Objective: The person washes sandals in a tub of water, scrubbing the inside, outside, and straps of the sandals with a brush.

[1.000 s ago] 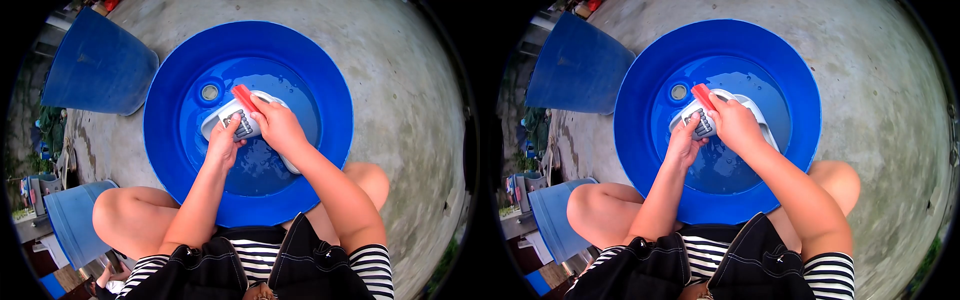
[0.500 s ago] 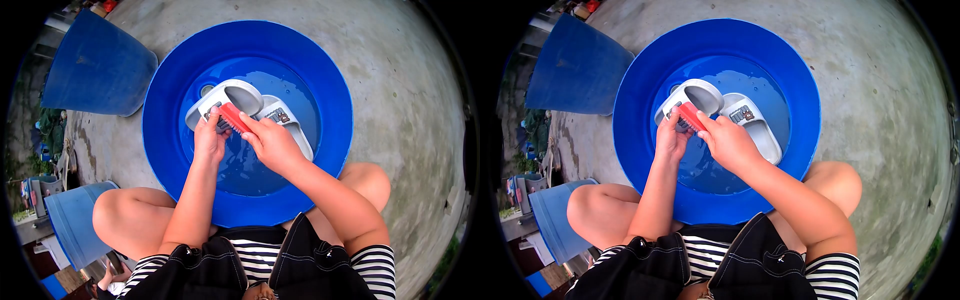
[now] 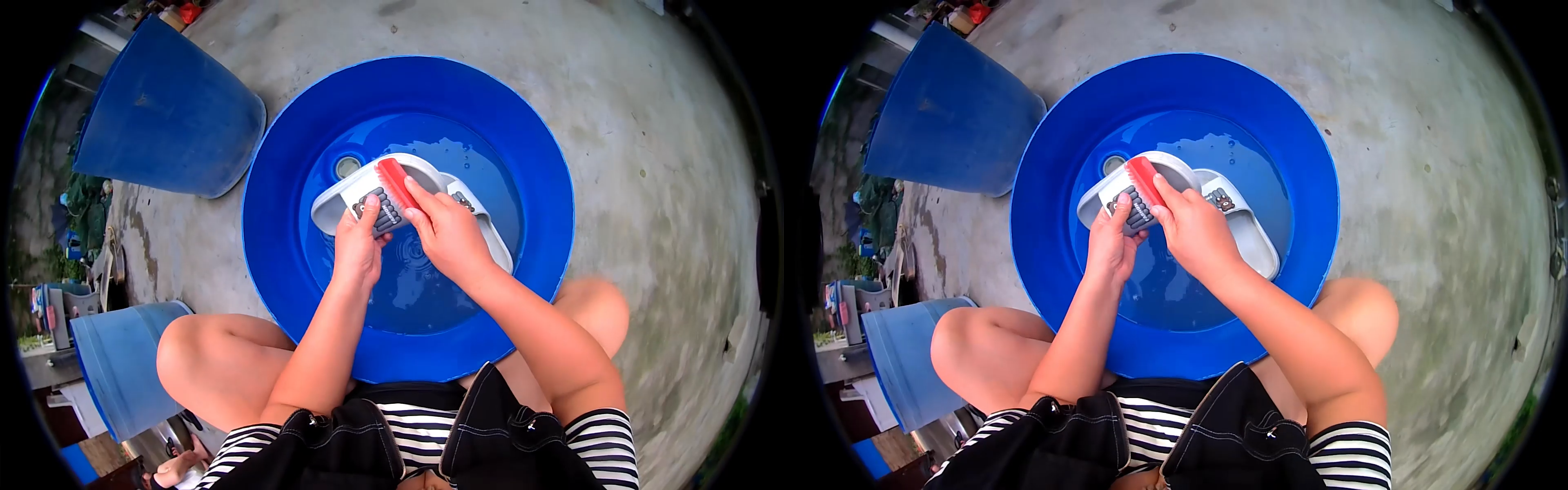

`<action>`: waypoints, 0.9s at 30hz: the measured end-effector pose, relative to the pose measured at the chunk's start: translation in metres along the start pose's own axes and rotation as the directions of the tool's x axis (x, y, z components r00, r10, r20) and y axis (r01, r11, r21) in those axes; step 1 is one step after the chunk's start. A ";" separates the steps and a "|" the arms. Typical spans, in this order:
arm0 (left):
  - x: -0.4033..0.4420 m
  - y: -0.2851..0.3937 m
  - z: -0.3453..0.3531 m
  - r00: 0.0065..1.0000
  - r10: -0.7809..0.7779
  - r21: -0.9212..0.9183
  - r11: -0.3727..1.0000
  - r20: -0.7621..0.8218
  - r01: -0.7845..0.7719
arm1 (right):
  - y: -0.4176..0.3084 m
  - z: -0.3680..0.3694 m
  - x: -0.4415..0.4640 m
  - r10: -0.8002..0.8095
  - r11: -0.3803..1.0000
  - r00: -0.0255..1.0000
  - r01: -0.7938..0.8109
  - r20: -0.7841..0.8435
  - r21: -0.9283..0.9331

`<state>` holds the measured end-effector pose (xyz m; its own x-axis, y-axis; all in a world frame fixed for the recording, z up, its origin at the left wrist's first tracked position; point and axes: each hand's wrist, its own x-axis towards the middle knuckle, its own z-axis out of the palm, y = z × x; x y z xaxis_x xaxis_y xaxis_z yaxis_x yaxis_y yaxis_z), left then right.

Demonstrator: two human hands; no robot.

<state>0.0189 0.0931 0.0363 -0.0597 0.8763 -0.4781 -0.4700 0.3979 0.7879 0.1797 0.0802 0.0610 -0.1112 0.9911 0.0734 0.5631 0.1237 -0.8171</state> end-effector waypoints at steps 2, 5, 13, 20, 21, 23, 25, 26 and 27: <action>-0.010 -0.011 0.009 0.997 -0.072 -0.048 0.996 -0.010 0.071 | 0.006 0.001 0.006 0.022 1.000 0.999 -0.022 -0.026 0.009; -0.007 -0.010 0.003 0.999 -0.016 -0.041 0.999 -0.045 0.015 | 0.008 0.002 0.008 0.015 0.999 1.000 -0.015 -0.007 0.029; -0.007 -0.009 0.001 0.998 -0.056 0.015 0.998 -0.024 0.056 | 0.015 0.001 0.014 0.022 0.999 0.998 -0.021 0.063 -0.025; -0.002 -0.004 -0.001 0.997 -0.080 0.005 0.997 0.000 0.080 | 0.013 -0.032 0.033 0.058 0.938 0.971 0.026 -0.232 0.344; -0.001 -0.002 -0.002 0.997 -0.080 0.001 0.997 0.007 0.080 | 0.015 -0.037 0.036 0.057 0.939 0.971 0.026 -0.231 0.343; -0.001 -0.001 -0.002 0.997 -0.079 -0.016 0.997 0.018 0.079 | 0.021 -0.043 0.038 0.034 0.990 0.967 0.002 -0.253 0.141; -0.003 -0.002 -0.002 0.995 -0.088 -0.071 0.993 0.044 0.091 | 0.030 -0.038 0.031 -0.002 1.000 0.976 0.000 -0.217 -0.006; -0.002 -0.004 -0.003 0.995 -0.093 -0.067 0.993 0.043 0.096 | 0.034 -0.036 0.028 -0.036 0.988 0.984 0.009 -0.173 -0.153; 0.000 -0.003 -0.004 0.992 -0.113 -0.101 0.988 0.056 0.118 | 0.032 -0.035 0.026 -0.016 0.989 0.993 -0.001 -0.119 -0.145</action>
<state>0.0170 0.0909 0.0321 0.0426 0.8396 -0.5415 -0.5599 0.4690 0.6831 0.2238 0.1122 0.0571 -0.0222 0.9878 0.1544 0.6760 0.1286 -0.7256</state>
